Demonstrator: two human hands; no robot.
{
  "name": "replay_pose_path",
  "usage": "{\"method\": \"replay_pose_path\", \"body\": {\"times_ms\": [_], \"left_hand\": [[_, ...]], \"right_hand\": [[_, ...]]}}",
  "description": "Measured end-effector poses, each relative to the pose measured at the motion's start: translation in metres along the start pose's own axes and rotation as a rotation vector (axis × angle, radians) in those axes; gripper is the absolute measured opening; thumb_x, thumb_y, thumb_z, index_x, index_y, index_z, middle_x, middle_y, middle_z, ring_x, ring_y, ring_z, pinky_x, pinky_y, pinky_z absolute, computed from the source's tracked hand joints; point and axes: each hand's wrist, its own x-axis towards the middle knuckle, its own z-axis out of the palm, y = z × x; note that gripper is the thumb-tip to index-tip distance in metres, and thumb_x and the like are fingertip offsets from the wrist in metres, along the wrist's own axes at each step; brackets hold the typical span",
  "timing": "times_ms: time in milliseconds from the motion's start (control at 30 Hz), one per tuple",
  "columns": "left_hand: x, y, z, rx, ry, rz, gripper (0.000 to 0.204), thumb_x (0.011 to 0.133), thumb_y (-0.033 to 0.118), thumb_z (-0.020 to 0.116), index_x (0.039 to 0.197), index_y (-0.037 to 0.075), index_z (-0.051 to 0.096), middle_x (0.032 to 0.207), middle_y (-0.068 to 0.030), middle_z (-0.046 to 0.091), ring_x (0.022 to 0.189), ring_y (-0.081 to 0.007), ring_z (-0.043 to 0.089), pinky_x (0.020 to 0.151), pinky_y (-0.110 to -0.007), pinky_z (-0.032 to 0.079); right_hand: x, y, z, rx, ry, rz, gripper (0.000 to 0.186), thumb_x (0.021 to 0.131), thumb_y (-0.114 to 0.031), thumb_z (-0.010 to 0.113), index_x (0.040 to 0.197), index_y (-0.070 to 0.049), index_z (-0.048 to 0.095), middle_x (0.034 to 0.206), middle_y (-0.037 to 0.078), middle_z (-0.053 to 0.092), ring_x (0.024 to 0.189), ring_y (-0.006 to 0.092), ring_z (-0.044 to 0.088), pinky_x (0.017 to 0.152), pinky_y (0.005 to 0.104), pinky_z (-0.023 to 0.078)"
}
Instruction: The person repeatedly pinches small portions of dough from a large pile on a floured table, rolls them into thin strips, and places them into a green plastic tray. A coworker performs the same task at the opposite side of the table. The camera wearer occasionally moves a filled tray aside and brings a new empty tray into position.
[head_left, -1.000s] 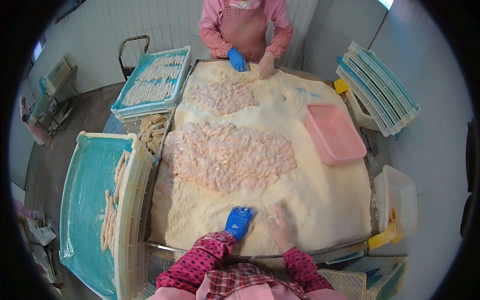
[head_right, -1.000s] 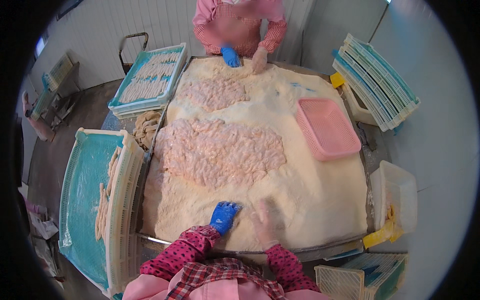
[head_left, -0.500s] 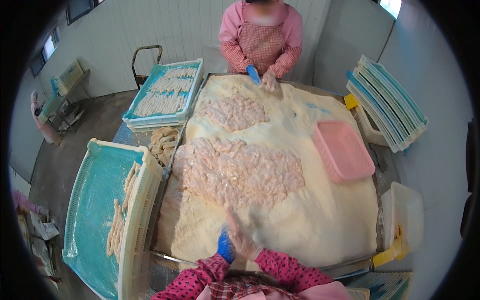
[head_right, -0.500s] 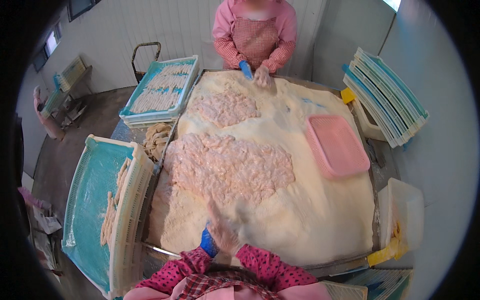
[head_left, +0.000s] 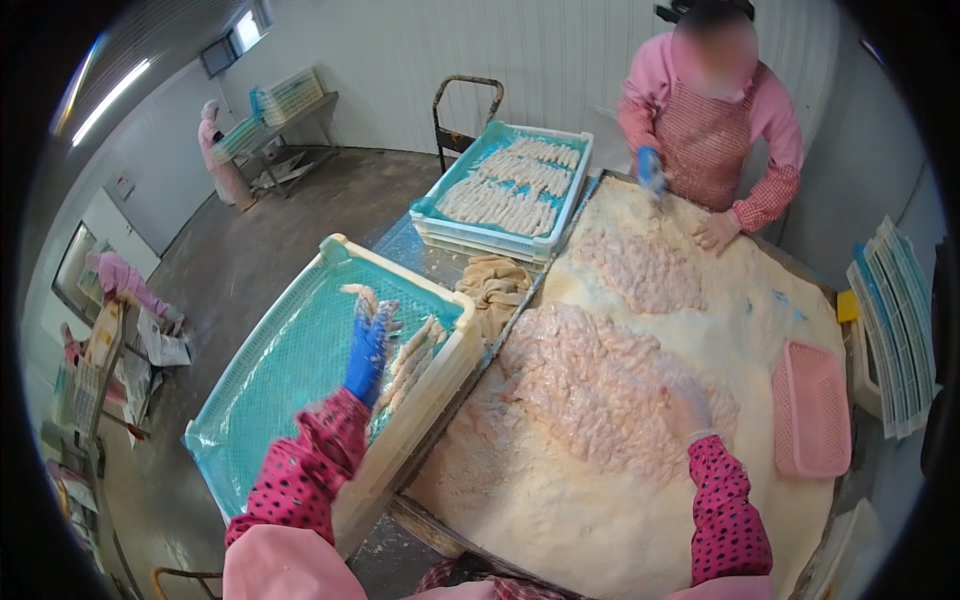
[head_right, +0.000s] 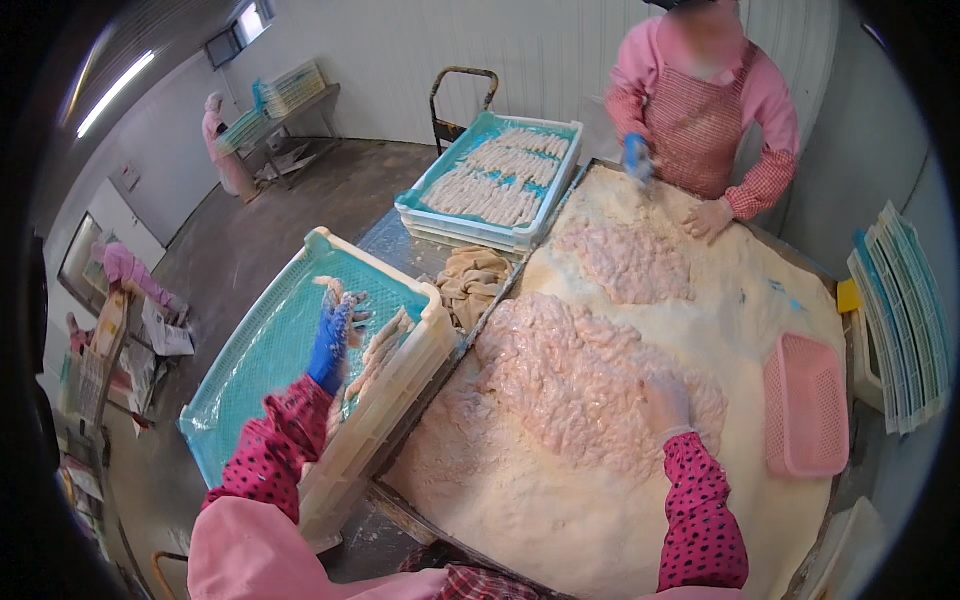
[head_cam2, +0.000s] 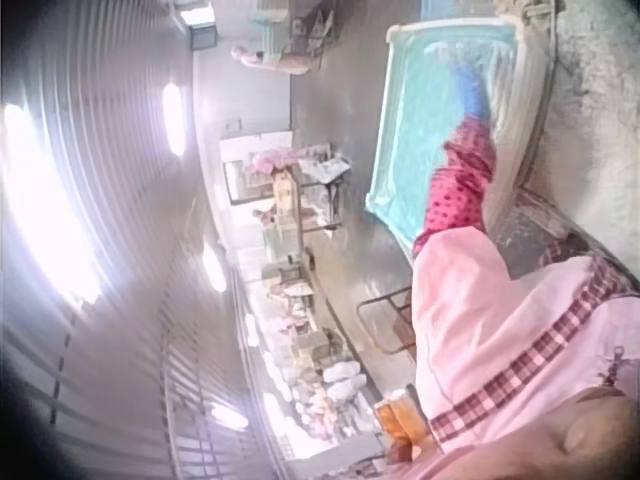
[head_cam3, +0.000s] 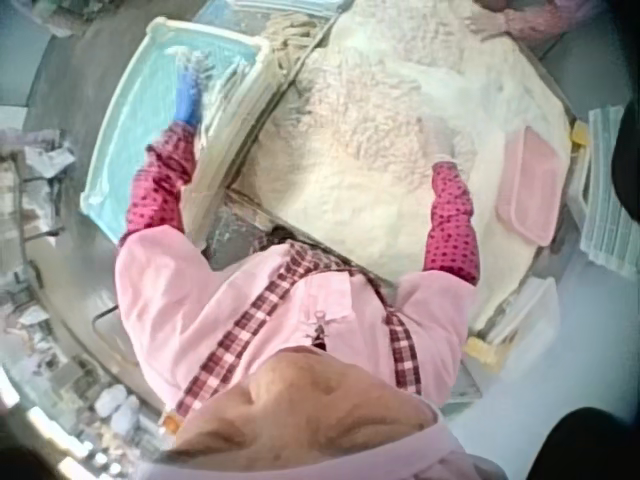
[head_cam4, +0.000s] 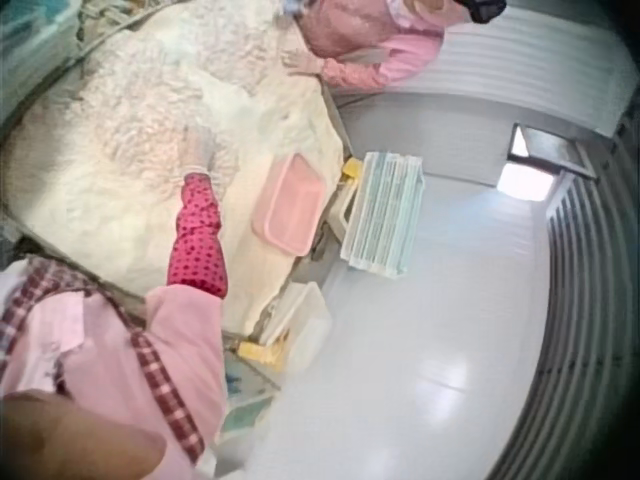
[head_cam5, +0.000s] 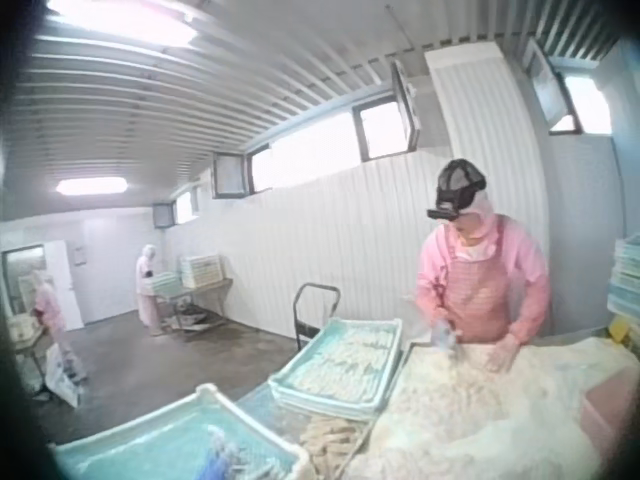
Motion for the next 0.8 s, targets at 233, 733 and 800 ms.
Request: {"method": "replay_pose_path", "body": {"times_ms": [233,733,800], "left_hand": [[0.034,-0.054,-0.055,0.321,-0.417,-0.253,0.066,0.091,0.057,0.032,0.141,0.014,0.029,0.138,-0.0095,0.039,0.124,-0.0235,0.036,0.102,-0.044,0.027],[-0.157,-0.014,0.045,0.737,-0.955,0.347,0.065,0.079,0.015,0.065,0.134,0.000,0.035,0.135,-0.0175,0.041,0.124,-0.0302,0.040,0.104,-0.036,0.029],[-0.197,-0.057,0.072,0.675,-1.162,0.421,0.080,0.072,0.029,0.073,0.135,0.000,0.034,0.134,-0.0210,0.040,0.124,-0.0339,0.039,0.105,-0.039,0.029]], "right_hand": [[-0.003,0.016,-0.001,-0.028,-0.067,0.030,0.023,0.068,-0.007,0.065,0.090,-0.006,0.060,0.088,0.014,0.059,0.088,0.0329,0.055,0.077,0.0410,0.044],[-0.200,-0.062,-0.073,0.271,-0.455,0.266,0.042,0.062,-0.030,0.074,0.095,-0.007,0.063,0.085,0.013,0.062,0.082,0.0294,0.060,0.072,0.0391,0.047],[-0.240,-0.051,-0.060,0.243,-0.293,0.343,0.057,0.058,-0.035,0.077,0.105,-0.008,0.060,0.091,0.011,0.062,0.089,0.0278,0.059,0.077,0.0412,0.046]]}}
